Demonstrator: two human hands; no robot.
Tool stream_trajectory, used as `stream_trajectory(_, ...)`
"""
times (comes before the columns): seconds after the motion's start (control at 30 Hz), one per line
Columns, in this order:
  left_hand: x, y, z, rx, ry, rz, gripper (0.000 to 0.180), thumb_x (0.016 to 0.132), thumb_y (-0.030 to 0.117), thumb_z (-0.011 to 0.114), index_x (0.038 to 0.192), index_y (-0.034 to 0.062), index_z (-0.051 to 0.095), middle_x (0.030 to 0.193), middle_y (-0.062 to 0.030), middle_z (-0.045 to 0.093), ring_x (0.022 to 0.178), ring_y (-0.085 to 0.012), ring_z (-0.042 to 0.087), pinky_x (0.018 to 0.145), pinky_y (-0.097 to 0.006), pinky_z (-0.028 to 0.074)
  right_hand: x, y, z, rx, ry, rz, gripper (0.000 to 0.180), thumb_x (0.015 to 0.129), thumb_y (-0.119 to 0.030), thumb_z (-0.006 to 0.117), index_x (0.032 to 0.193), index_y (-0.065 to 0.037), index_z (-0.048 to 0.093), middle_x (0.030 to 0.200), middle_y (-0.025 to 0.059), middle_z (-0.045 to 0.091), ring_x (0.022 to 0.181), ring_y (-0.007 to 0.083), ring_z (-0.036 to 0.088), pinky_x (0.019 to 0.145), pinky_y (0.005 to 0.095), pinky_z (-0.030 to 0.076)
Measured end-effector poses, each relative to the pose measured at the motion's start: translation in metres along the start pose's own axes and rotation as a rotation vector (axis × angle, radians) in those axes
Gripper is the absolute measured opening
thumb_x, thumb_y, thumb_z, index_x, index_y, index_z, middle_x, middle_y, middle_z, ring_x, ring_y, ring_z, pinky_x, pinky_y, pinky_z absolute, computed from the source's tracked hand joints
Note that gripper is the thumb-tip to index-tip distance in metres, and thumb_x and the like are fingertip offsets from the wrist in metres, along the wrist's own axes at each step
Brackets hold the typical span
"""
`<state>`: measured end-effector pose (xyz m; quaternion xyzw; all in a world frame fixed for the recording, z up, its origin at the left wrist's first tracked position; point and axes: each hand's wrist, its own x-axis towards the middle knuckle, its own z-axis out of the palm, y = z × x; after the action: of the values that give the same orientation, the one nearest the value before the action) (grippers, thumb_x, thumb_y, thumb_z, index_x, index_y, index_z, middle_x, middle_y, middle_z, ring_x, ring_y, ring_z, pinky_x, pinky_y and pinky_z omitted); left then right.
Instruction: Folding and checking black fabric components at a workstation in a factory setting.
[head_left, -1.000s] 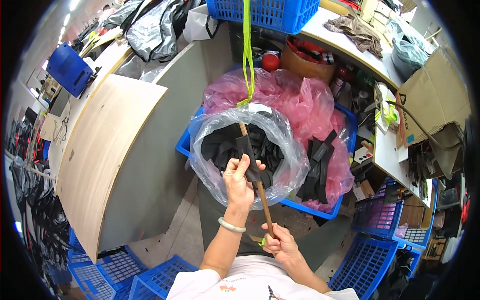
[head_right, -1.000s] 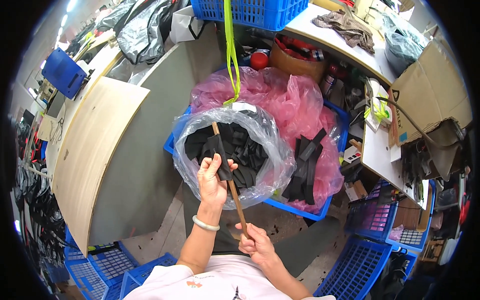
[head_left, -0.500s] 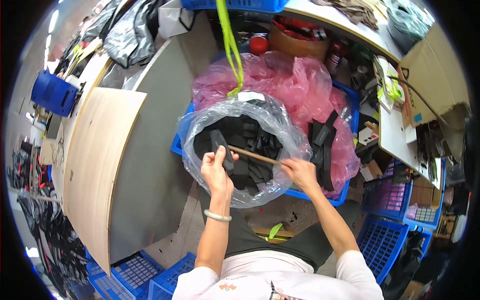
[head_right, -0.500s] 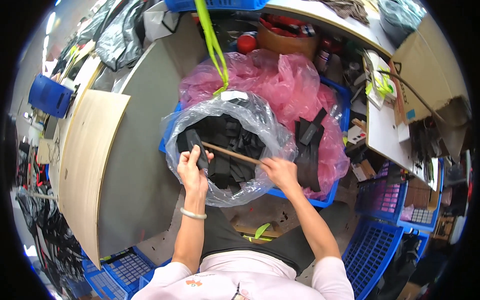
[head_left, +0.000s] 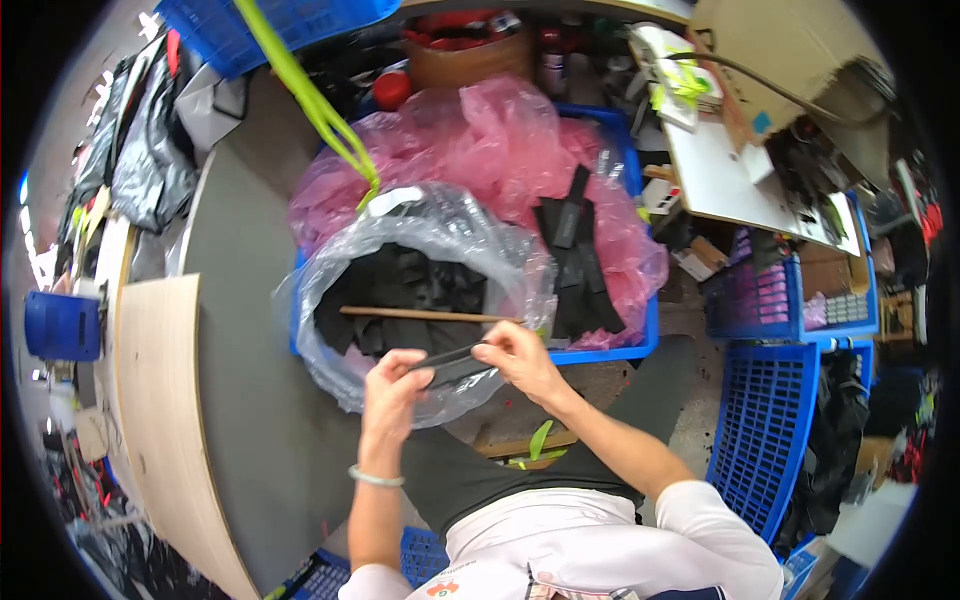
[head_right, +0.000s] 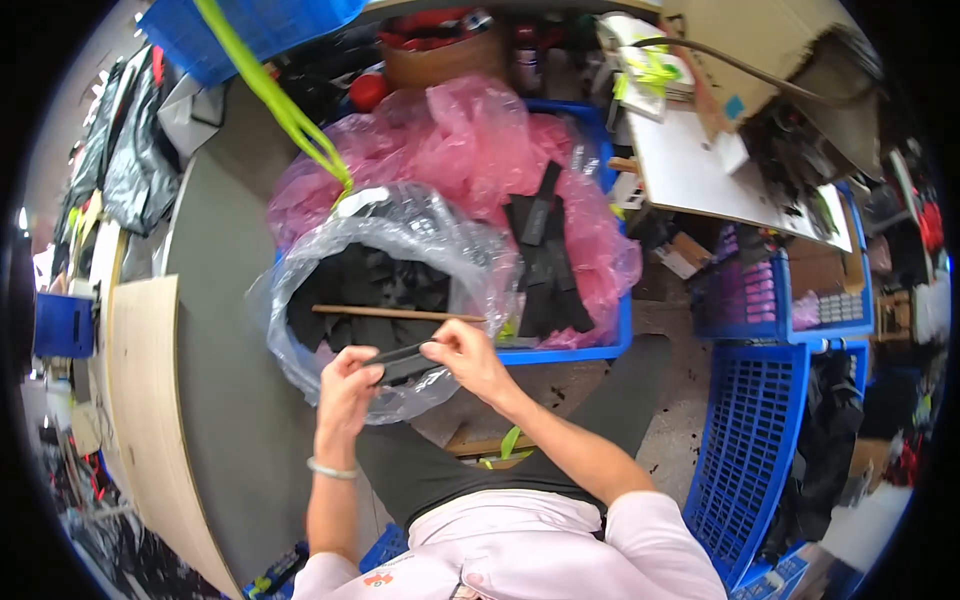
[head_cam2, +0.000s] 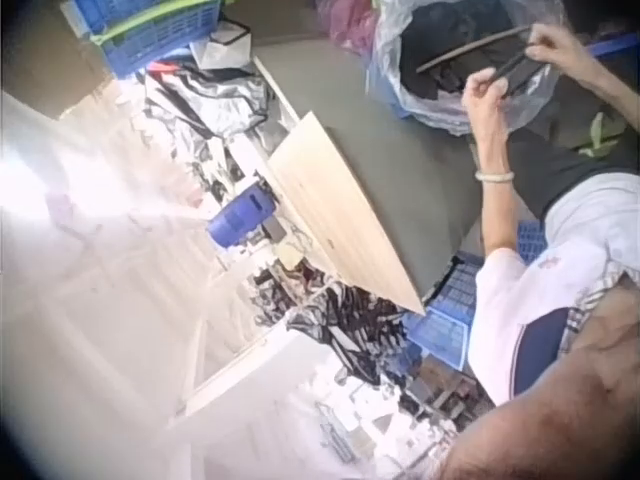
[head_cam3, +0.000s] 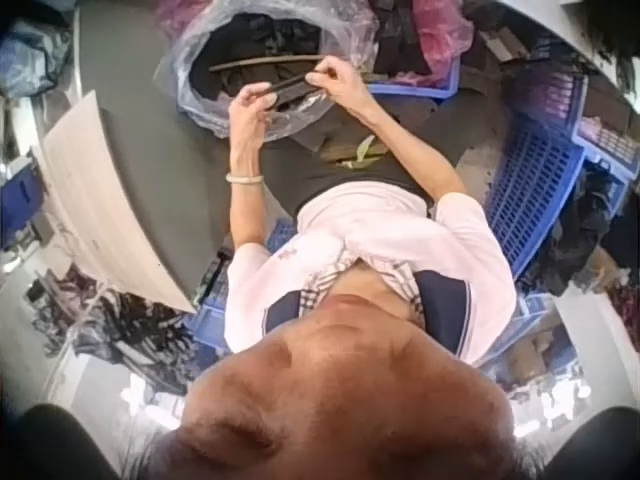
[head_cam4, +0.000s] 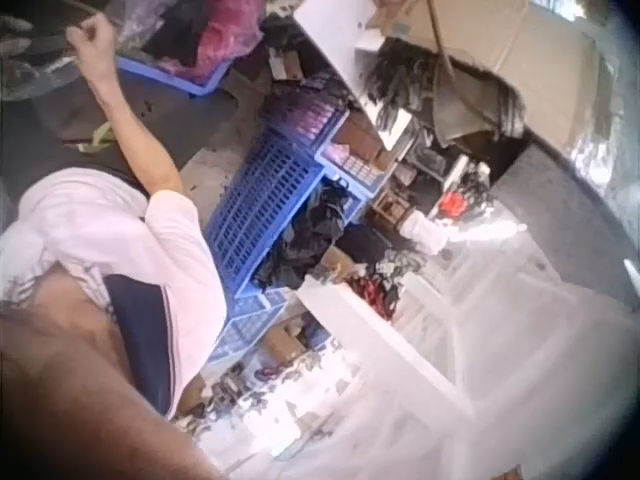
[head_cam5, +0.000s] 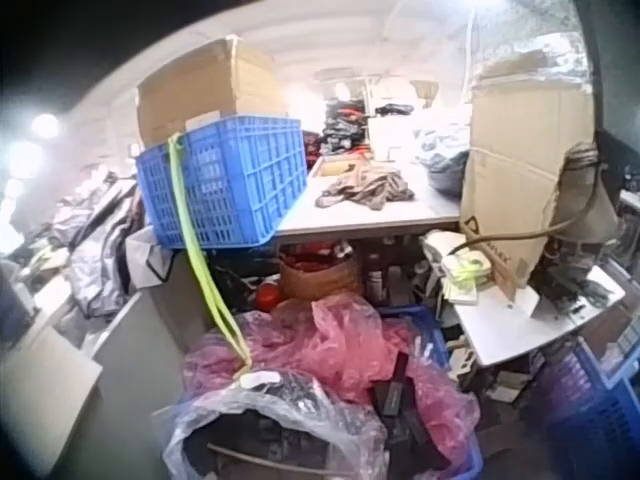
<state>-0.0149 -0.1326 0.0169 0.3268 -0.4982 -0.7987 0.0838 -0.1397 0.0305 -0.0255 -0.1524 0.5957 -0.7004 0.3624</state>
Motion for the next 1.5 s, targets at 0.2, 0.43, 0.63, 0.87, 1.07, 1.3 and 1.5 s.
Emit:
stream_trajectory(0.2,0.009,-0.070,0.072,-0.675,0.050,-0.014,0.045,0.092,0.035,0.051,0.119,-0.0004,0.050,0.111,-0.0167,0.058,0.108,-0.0286,0.054,0.095,-0.042,0.042,-0.030,0.027,0.021,0.426,0.262,0.212,0.016,0.085,-0.016,0.065,0.082,-0.008,0.052,0.063,-0.0030,0.049,0.045,0.0028,0.038,0.041,0.0183,0.031)
stream_trajectory(0.43,0.002,-0.063,0.015,-0.534,0.310,0.000,0.044,0.097,0.031,0.043,0.114,-0.0082,0.052,0.113,-0.0203,0.058,0.106,-0.0306,0.057,0.097,-0.039,0.042,0.042,0.006,0.022,-0.239,0.026,-0.030,0.016,0.083,-0.015,0.062,0.083,0.001,0.065,0.064,0.0015,0.059,0.056,0.0047,0.052,0.049,0.0213,0.041)
stream_trajectory(0.63,-0.012,-0.046,0.011,-0.484,0.320,0.126,0.039,0.096,0.024,0.046,0.113,-0.0103,0.051,0.116,-0.0207,0.056,0.102,-0.0302,0.060,0.092,-0.039,0.045,0.181,0.043,0.119,-0.173,0.206,0.050,0.037,0.074,-0.019,0.071,0.102,0.002,0.060,0.078,0.0069,0.061,0.064,0.0144,0.059,0.054,0.0267,0.047)
stream_trajectory(0.87,-0.017,-0.030,-0.044,-0.397,0.421,0.239,0.037,0.095,0.024,0.045,0.111,-0.0083,0.054,0.110,-0.0196,0.060,0.088,-0.0282,0.064,0.082,-0.037,0.048,0.175,-0.046,0.158,-0.004,0.065,-0.592,0.013,0.079,-0.004,0.064,0.092,-0.003,0.063,0.082,0.0015,0.062,0.078,0.0095,0.056,0.072,0.0223,0.044)
stream_trajectory(1.07,-0.027,0.009,-0.030,-0.537,0.270,0.258,0.029,0.092,0.018,0.052,0.106,-0.0070,0.057,0.086,-0.0132,0.062,0.068,-0.0198,0.060,0.072,-0.034,0.049,0.066,-0.237,0.078,-0.360,-0.247,-0.597,0.015,0.080,0.005,0.060,0.093,0.000,0.060,0.079,-0.0005,0.061,0.072,0.0066,0.057,0.063,0.0204,0.045)
stream_trajectory(1.3,-0.068,0.030,0.067,-0.244,-0.024,0.241,0.017,0.083,0.010,0.063,0.094,-0.0029,0.063,0.070,-0.0041,0.058,0.059,-0.0099,0.053,0.055,-0.022,0.044,-0.022,-0.177,0.028,-0.660,-0.442,-0.237,0.015,0.077,-0.006,0.067,0.086,0.003,0.059,0.074,0.0124,0.065,0.065,0.0171,0.064,0.059,0.0279,0.048)
stream_trajectory(1.5,-0.074,0.005,0.098,-0.182,0.064,0.164,0.014,0.083,0.013,0.064,0.077,0.0005,0.060,0.064,-0.0044,0.058,0.049,-0.0102,0.050,0.050,-0.023,0.042,-0.074,-0.137,0.001,-0.967,-0.222,-0.587,0.034,0.067,-0.018,0.076,0.089,-0.003,0.055,0.098,0.0112,0.059,0.078,0.0293,0.062,0.063,0.0345,0.051)
